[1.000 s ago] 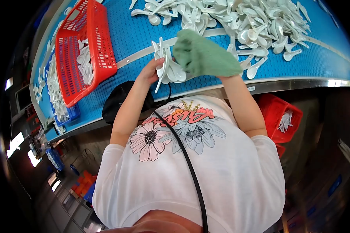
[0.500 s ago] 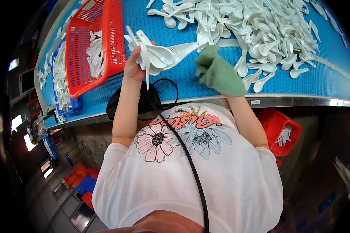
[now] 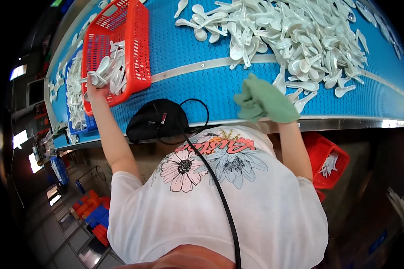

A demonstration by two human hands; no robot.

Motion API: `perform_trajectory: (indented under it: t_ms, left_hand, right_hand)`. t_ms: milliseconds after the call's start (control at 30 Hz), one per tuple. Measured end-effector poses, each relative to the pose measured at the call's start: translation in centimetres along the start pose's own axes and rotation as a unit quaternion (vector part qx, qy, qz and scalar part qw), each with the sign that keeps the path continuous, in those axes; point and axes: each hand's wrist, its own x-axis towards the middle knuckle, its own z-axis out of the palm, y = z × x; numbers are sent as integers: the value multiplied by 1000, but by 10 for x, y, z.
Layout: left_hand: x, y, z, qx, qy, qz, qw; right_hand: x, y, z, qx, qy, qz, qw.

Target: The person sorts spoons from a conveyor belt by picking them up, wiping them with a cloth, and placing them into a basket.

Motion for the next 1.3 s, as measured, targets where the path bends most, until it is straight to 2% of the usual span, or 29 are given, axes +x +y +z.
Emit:
perform_trajectory:
  t_ms: [33,67,133,167,200,233,300,333,367,400,433,467,500,567,600,667,700,767,800,867,900,1000,1067,1133,1167,1200,1233,1267,1300]
  left_hand:
    - [13,4,-13,3,1,-6,1000]
    - [24,5,-23,5,-33,-53,998]
    - [17,0,-22,25,-48,-111,992]
    - [6,1,-13,112,59,-85,988]
    - [11,-2,-19,144,43,11,989]
    - [24,0,-21,69,-100,90,988]
    - [-26,-10,24,25,16,218,975]
    - [-72,-19,60,39,96,291,951]
    - [-63,-33,63,107,26,384,917]
    - [-54,-48,66,171,-44,471,864]
    - [-78,-64,82,339,-44,578,741]
    - [-90,-88,95,399,-106,589,695]
    - [-115,-112,109,397,-217,532,716]
    - [-136,-162,125,484,-400,514,584]
    - [-145,-198,126,548,-394,523,521]
    - [-166,-242,140,518,-498,429,547]
    - [-170,-260,142,515,-504,430,544]
    - [-173,-287,141,573,-520,470,425]
    - [-172,-291,139,570,-524,471,422]
    - [-165,-294,133,576,-521,476,412]
    - [-170,-280,130,586,-521,433,445]
    - [-143,-259,102,628,-522,354,456]
    - [-138,-246,84,642,-487,361,470]
    - [-128,-237,67,646,-469,352,488]
    - [-134,-229,62,637,-451,355,514]
    - [-134,-229,59,639,-446,355,517]
    - [-134,-229,56,644,-412,297,572]
    - [-134,-228,54,643,-376,237,624]
    - [-131,-227,53,642,-373,238,626]
  right_hand:
    - [-12,-3,1,-219,205,-86,950]
    - [-25,-4,0,-419,390,-159,804]
    - [-61,-18,-4,-510,444,-228,700]
    - [-77,-23,-8,-534,460,-263,659]
    - [-90,-26,-13,-554,479,-285,619]
    - [-102,-27,-18,-575,494,-296,581]
    - [-118,-25,-28,-633,497,-289,519]
    - [-120,-19,-33,-680,478,-280,481]
    - [-119,-15,-48,-789,403,-304,352]
    - [-111,-6,-39,-788,405,-304,351]
    - [-93,10,-23,-797,450,-262,306]
    - [-79,19,-13,-801,493,-219,260]
    - [-71,24,-29,-801,494,-219,259]
    - [-52,35,-80,-875,458,-133,83]
    - [-44,35,-77,-872,464,-131,82]
    - [-19,33,-59,-761,546,-232,261]
    - [-8,31,-43,-757,553,-232,258]
    - [7,24,-12,-821,496,-139,247]
    - [8,25,-12,-818,500,-139,246]
    - [9,27,-14,-761,356,-265,473]
    - [7,28,-10,-759,356,-267,475]
    - [-11,32,6,-520,299,-472,646]
    - [-53,12,-22,-514,333,-400,682]
    - [-75,-2,-10,-319,334,-469,753]
    - [-87,-8,-18,-321,330,-465,756]
    - [-99,-17,-30,-672,420,-440,423]
    - [-106,-24,-42,-858,407,-313,-15]
    - [-107,-24,-62,-859,404,-314,-15]
    - [-104,-17,-92,-856,453,-239,-68]
